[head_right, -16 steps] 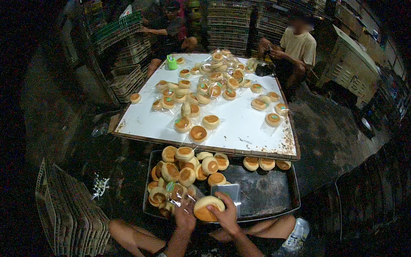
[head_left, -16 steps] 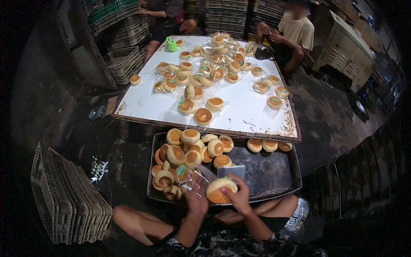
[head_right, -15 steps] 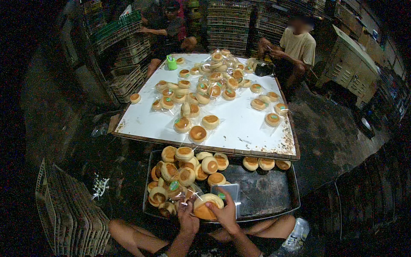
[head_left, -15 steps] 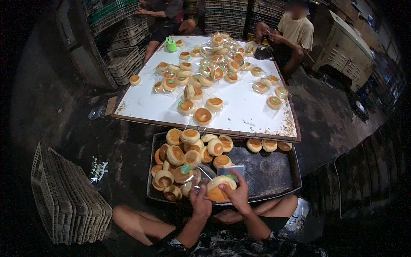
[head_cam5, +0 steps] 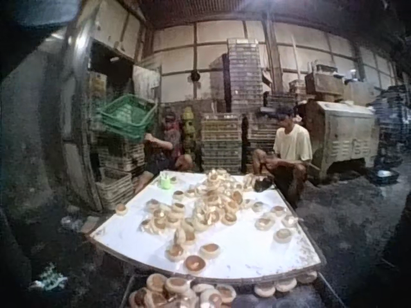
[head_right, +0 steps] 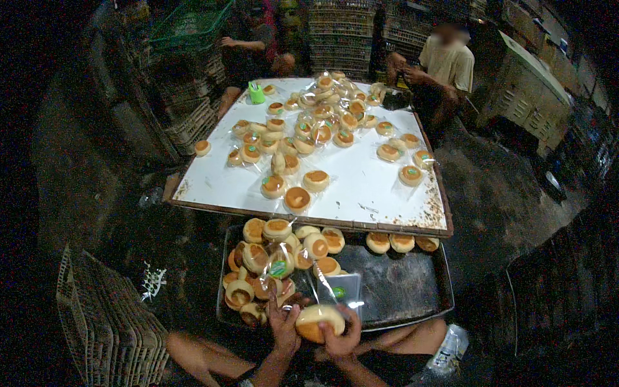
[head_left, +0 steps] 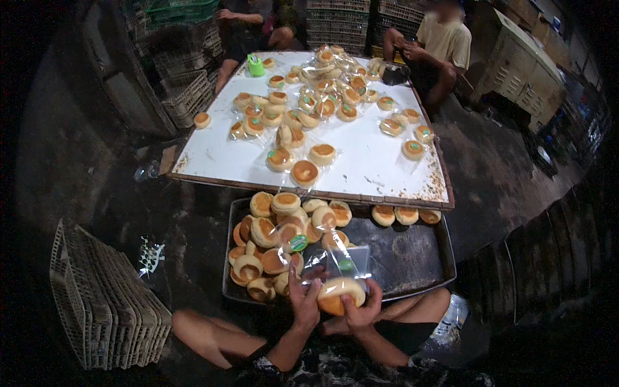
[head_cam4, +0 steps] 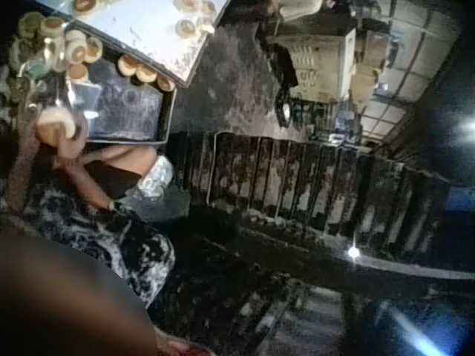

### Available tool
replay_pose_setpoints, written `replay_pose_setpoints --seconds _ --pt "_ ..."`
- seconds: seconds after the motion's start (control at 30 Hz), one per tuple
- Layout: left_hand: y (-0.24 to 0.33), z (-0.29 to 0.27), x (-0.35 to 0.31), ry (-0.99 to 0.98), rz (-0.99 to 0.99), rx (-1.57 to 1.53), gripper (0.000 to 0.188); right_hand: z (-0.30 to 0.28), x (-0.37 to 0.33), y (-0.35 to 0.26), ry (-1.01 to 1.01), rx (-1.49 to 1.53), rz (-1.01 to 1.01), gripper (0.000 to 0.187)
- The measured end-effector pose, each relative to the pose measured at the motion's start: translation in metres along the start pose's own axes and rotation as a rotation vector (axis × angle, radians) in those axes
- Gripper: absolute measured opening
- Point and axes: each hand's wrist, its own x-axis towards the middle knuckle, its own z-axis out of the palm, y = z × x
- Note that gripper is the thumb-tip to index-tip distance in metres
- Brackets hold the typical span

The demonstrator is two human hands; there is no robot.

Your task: The person sits on the floor and packages small round buns into clear plastic bags. They pick up a bun, place it in a bag, and seal it before setting it aside on a nearby table. The process is repeated continuously with other workers visible in the background.

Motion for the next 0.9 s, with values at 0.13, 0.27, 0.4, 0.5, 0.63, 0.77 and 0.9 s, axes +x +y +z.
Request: replay_pose_setpoints --seconds 0.13,0.27,0.4,0.5,0.63,0.77,0.9 --pt "-0.02 -0.019 -0.007 -0.076 -0.014 0.111 0.066 0.017 0.022 -0.009 0.057 0.046 0.157 0.083" --pt "-0.022 -0.03 -0.006 -0.166 -0.262 -0.129 0.063 0.011 0.001 0.0 -0.087 0.07 0.285 0.08" --pt "-0.037 -0.015 -0.029 0.149 -0.441 0.013 0.054 0.022 0.011 0.006 -0.317 -0.138 0.366 0.05" --pt "-0.035 -0.05 -0.022 0.127 -0.544 -0.258 0.043 0.013 -0.015 0.027 -0.584 -0.075 0.213 0.048" --pt "-0.055 -0.069 -0.056 -0.141 -0.79 0.242 0.036 0.004 0.038 0.033 -0.714 -0.475 0.455 0.02" --pt "-0.076 -0.07 -0.023 -0.737 0.124 1.349 0.045 0.055 0.115 -0.035 -0.38 -0.541 -0.223 0.017" --pt "-0.146 -0.128 0.004 -0.893 0.287 1.735 0.034 0.058 0.075 -0.002 -0.448 -0.348 -0.242 0.023"
